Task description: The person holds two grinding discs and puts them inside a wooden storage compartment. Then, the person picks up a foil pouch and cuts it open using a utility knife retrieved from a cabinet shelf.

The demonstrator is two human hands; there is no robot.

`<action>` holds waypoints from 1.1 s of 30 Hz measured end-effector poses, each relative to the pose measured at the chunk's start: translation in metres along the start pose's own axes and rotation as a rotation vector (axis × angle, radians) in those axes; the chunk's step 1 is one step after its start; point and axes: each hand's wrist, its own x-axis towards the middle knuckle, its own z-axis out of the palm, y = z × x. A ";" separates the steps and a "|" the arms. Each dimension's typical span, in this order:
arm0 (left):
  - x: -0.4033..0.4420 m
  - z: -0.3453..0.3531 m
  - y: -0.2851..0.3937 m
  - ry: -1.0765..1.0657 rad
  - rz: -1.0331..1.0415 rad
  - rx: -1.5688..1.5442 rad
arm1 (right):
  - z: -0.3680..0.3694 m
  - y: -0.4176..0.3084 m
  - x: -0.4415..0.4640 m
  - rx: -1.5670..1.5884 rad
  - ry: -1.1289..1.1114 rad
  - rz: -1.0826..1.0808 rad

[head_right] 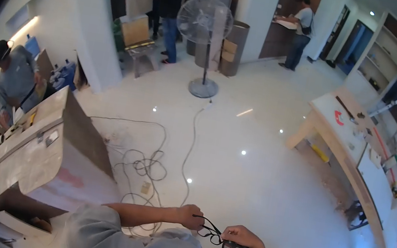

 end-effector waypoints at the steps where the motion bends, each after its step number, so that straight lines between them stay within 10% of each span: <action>1: 0.028 -0.010 -0.014 0.010 0.062 0.022 | -0.027 -0.001 0.001 -0.048 0.023 0.036; 13: 0.302 -0.166 -0.153 -0.014 -0.135 -0.065 | -0.389 0.015 0.095 0.066 0.092 0.100; 26: 0.395 -0.286 -0.349 0.242 -0.663 -0.415 | -0.687 -0.147 0.353 -0.320 -0.444 -0.032; 33: 0.453 -0.433 -0.515 -0.013 -0.704 -0.395 | -0.832 -0.220 0.382 -0.676 -0.132 -0.139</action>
